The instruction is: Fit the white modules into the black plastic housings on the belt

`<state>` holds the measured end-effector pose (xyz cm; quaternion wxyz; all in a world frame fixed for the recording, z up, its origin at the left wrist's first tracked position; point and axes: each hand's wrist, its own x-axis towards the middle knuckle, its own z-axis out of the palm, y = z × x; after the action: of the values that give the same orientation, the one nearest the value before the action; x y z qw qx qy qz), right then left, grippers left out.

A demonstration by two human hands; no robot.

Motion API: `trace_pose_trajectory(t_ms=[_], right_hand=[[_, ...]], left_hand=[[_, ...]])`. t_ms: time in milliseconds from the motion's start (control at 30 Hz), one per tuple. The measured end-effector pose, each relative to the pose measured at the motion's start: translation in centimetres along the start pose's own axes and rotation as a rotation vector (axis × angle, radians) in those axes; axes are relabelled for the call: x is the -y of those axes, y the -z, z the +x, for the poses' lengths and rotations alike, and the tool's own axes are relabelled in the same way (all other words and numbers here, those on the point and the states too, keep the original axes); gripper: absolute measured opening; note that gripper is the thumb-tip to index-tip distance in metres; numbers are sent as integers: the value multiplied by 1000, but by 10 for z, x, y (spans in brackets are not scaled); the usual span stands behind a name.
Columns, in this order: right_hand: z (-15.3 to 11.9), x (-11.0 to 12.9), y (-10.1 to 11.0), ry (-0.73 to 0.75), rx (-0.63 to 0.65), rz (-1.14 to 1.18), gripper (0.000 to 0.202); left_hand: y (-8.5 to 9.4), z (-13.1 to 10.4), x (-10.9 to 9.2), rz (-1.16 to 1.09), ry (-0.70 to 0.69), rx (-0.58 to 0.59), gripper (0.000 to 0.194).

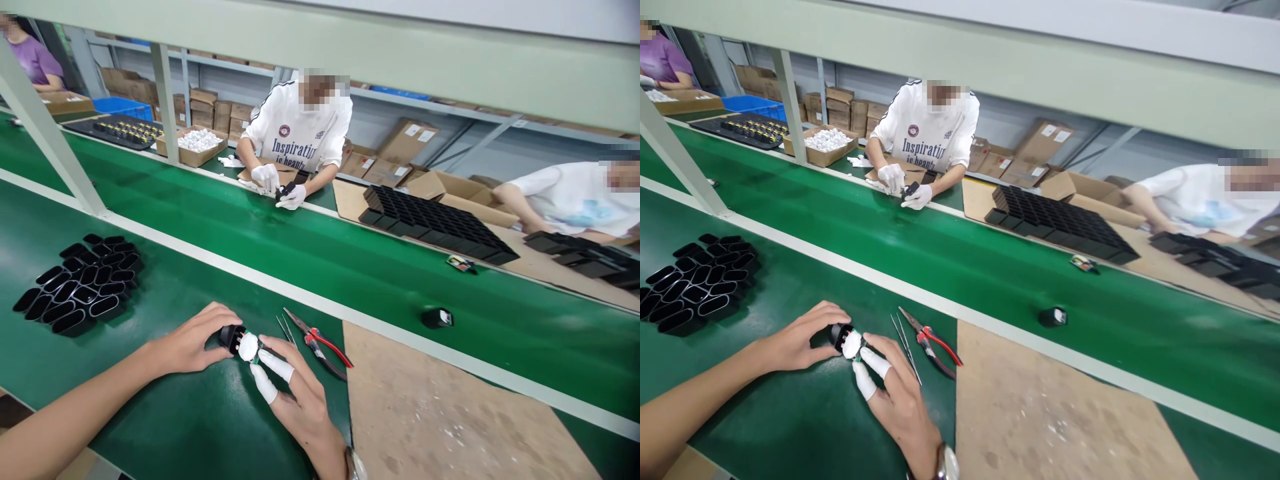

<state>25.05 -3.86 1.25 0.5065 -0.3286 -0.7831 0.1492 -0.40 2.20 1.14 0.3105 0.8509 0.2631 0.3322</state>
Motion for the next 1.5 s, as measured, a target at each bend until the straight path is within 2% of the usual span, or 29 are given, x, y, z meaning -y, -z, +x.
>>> trace_pose_trajectory(t_ms=[233, 533, 1033, 1200, 1367, 1433, 1500], right_hand=[[-1, -3, -5, 59, 10, 10, 55], [-1, -1, -3, 48, 82, -39, 51], [3, 1, -2, 23, 172, -101, 37], [1, 1, -5, -50, 239, -84, 28], [0, 3, -10, -141, 301, -111, 23], [-1, 1, -8, -156, 302, -108, 28], [-1, -4, -4, -155, 244, -138, 30]], left_hand=[[-3, -1, 1, 14, -54, 6, 48], [-1, 0, -1, 16, -46, 31, 49], [-10, 0, -2, -12, -39, 84, 43], [-14, -4, 0, -16, 67, 123, 44], [-16, -4, -2, -24, 158, 115, 43], [-15, -3, -4, -32, 177, 117, 43], [-13, -3, -5, -37, 194, 136, 45]])
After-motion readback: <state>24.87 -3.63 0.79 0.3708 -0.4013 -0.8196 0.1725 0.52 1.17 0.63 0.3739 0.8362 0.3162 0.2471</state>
